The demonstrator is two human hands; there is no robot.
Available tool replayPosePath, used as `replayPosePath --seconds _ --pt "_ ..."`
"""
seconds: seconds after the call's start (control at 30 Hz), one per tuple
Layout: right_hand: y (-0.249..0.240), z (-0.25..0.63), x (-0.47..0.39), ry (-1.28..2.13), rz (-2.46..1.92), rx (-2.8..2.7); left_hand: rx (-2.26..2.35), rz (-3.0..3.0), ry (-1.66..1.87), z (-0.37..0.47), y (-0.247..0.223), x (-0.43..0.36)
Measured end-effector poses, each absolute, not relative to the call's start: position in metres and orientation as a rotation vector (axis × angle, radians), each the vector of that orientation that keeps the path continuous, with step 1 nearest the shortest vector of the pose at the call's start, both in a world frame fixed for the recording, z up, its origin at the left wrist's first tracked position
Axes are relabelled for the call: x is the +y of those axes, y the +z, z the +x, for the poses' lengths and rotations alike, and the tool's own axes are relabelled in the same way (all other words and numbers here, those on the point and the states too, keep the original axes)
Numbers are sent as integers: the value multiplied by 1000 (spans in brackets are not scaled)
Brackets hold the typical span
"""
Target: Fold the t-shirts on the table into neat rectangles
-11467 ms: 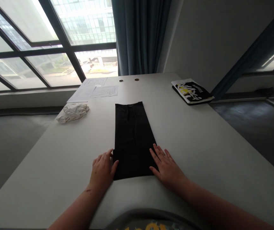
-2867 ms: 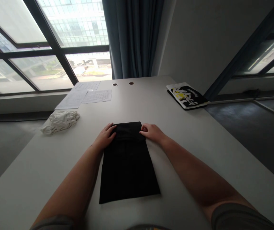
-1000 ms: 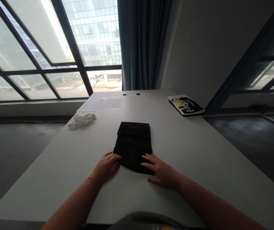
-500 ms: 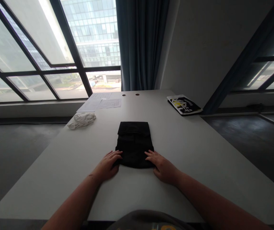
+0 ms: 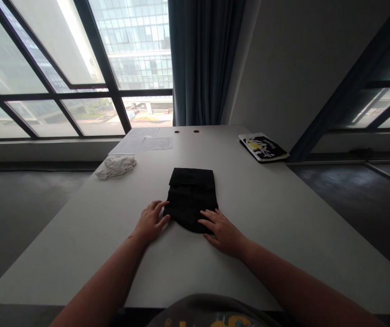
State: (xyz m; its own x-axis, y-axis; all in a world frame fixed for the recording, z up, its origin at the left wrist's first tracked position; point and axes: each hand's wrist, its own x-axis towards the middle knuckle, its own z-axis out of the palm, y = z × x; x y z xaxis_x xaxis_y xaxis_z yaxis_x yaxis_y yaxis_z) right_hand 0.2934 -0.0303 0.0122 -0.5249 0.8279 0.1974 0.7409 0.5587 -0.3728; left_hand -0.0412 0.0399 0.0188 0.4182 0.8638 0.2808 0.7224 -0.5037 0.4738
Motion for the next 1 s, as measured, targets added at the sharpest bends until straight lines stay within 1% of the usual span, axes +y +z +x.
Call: replayPosePath --seconds 0.07,0.13,0.3,0.43,0.57,0.73,0.8,0.87,1.0 --pt "10 294 -30 376 -1295 -2429 1456 2365 671 -44 18 37" --pt "9 298 -26 366 -1329 -2350 1433 2369 644 -44 17 33" --pt "10 312 3 180 -1491 -2096 1394 2375 689 -39 10 31" --pt "8 320 23 252 -1523 -2074 1332 2276 773 -38 4 39" --pt "2 323 29 337 -1514 -1998 1371 2180 804 -36 3 43" --pt "6 324 27 236 -1552 -1977 1503 2244 772 -34 7 43" --pt "14 323 20 134 -1512 -1991 1488 2279 771 -41 10 43" --pt "24 320 8 86 -1387 -2069 1374 2344 771 -51 13 40" --pt "32 301 -21 207 -1053 -2399 1087 2566 581 -62 20 30"
